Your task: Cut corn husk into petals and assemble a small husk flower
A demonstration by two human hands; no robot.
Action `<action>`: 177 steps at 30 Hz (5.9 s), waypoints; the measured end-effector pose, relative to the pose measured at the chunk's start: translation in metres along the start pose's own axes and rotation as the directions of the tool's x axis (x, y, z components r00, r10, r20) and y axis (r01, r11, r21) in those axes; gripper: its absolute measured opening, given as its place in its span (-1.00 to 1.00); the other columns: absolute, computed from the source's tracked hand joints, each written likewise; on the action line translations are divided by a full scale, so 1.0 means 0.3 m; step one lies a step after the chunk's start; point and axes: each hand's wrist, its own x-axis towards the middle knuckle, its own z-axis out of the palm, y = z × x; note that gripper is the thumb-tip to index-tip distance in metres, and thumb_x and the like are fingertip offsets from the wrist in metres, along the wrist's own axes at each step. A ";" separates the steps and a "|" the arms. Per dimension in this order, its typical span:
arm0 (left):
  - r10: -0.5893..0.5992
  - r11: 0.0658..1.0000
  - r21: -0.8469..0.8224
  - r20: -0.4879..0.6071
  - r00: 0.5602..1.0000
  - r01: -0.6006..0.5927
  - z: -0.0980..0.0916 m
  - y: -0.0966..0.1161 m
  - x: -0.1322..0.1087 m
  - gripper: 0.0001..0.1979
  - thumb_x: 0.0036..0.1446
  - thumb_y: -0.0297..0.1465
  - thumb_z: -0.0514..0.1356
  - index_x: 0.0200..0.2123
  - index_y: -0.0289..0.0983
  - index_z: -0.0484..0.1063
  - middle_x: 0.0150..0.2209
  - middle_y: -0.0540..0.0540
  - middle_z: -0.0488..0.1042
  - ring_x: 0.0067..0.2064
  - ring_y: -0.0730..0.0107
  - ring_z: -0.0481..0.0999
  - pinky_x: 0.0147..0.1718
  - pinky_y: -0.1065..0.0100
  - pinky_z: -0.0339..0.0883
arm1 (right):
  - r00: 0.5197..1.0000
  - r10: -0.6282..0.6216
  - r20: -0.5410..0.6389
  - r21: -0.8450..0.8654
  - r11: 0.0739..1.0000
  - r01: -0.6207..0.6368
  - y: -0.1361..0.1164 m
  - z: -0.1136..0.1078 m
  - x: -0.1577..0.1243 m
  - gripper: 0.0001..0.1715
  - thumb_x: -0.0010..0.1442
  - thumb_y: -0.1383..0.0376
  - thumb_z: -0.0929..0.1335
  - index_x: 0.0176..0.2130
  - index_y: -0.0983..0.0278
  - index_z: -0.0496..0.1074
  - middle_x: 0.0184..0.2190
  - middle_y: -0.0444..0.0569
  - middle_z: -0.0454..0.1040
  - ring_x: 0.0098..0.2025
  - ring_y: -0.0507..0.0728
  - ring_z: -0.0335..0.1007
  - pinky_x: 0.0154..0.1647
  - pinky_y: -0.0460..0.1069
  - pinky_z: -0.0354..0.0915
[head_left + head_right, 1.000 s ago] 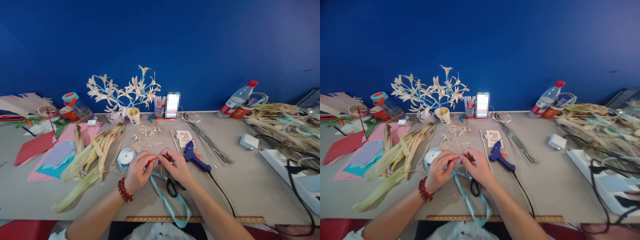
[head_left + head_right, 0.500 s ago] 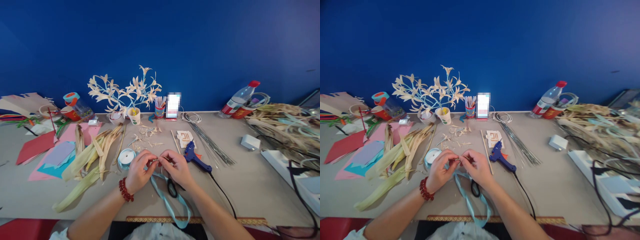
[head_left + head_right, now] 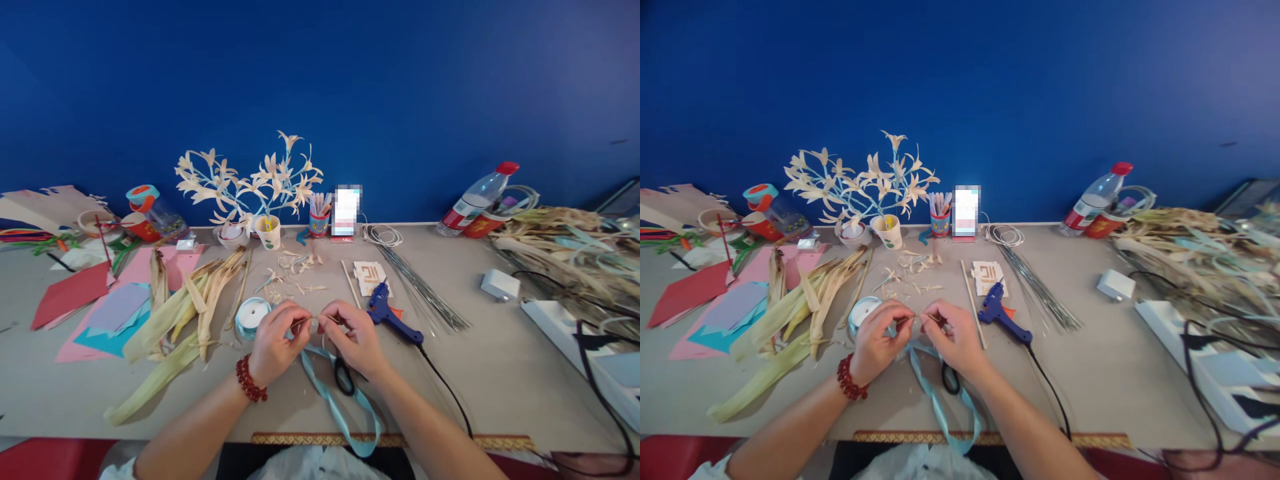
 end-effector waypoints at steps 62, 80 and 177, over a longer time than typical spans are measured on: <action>-0.021 0.999 0.043 -0.036 0.999 0.023 -0.019 0.018 0.000 -0.85 0.16 -0.54 0.12 -0.23 -0.24 0.43 -0.44 0.00 0.51 -0.38 0.43 0.51 -0.33 0.40 0.38 | 0.986 -0.160 -0.045 -0.162 0.975 0.151 -0.002 -0.004 0.001 -0.82 0.24 0.32 0.27 -0.41 0.23 0.39 -0.50 -0.11 0.44 -0.46 0.04 0.31 -0.39 -0.08 0.22; -0.053 0.997 0.051 -0.040 0.998 0.055 -0.013 0.012 -0.009 -0.92 0.14 -0.49 0.16 -0.27 -0.25 0.42 -0.42 -0.02 0.52 -0.39 0.42 0.49 -0.35 0.39 0.37 | 0.969 -0.240 -0.062 -0.176 0.958 0.226 -0.017 0.000 -0.007 -0.82 0.23 0.32 0.27 -0.42 0.21 0.36 -0.53 -0.11 0.39 -0.46 0.07 0.32 -0.39 -0.05 0.22; -0.009 0.995 0.097 0.053 0.999 0.004 -0.025 -0.010 0.006 -0.88 0.20 -0.48 0.13 -0.20 -0.22 0.41 -0.30 -0.06 0.56 -0.27 0.38 0.54 -0.24 0.36 0.40 | 0.997 -0.045 0.070 -0.113 0.992 0.053 0.001 -0.001 0.006 -0.79 0.35 0.19 0.22 -0.30 0.23 0.30 -0.47 -0.12 0.39 -0.45 0.04 0.33 -0.47 -0.11 0.22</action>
